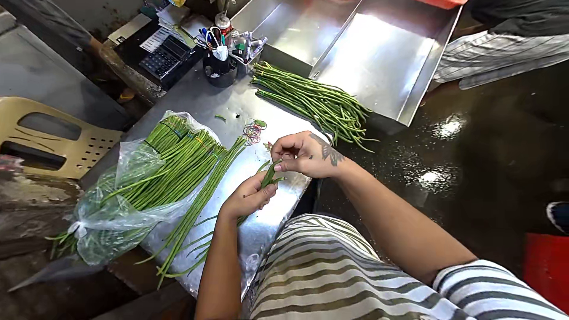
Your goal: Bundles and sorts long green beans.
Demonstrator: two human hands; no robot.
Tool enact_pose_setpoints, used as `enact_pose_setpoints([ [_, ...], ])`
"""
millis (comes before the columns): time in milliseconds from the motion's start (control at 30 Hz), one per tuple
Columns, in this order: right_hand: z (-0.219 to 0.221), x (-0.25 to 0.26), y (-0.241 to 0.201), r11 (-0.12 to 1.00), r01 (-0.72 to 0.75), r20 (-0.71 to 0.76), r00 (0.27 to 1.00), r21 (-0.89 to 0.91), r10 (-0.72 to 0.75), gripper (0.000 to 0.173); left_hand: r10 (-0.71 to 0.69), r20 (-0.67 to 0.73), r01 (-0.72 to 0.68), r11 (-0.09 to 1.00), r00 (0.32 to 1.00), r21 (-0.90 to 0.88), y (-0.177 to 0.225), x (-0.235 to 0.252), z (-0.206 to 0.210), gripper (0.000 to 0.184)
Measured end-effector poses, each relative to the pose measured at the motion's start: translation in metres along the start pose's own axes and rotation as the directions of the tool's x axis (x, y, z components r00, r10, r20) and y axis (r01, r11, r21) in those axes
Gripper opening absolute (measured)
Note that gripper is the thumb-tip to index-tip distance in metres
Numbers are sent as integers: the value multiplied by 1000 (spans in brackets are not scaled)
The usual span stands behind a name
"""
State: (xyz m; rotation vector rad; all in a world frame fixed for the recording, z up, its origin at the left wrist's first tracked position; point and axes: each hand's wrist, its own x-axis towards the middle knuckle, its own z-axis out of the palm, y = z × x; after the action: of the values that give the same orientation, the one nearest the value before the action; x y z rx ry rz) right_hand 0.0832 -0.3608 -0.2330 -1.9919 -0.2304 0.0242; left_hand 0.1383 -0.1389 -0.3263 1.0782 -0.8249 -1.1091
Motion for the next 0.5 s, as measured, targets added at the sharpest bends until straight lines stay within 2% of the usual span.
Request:
enact_pose_setpoints([
  [100, 8, 2, 1, 988, -14, 75, 997, -155, 26, 9, -9, 8, 9, 1000, 1000, 15, -4, 3, 0, 18],
  [200, 21, 2, 8, 988, -31, 77, 996, -149, 43, 7, 18, -26, -18, 1000, 1000, -4, -9, 4, 0, 15],
  [333, 30, -15, 22, 984, -147, -91, 984, 99, 156, 31, 60, -119, -66, 997, 991, -45, -7, 5, 1, 12],
  [433, 39, -30, 22, 940, -150, -185, 959, 308, 213, 23, 60, -145, -65, 997, 988, -31, -5, 3, -1, 14],
  [500, 44, -34, 22, 936, -87, -262, 948, 340, 184, 14, 58, -135, -60, 998, 989, -16, -4, 3, -1, 15],
])
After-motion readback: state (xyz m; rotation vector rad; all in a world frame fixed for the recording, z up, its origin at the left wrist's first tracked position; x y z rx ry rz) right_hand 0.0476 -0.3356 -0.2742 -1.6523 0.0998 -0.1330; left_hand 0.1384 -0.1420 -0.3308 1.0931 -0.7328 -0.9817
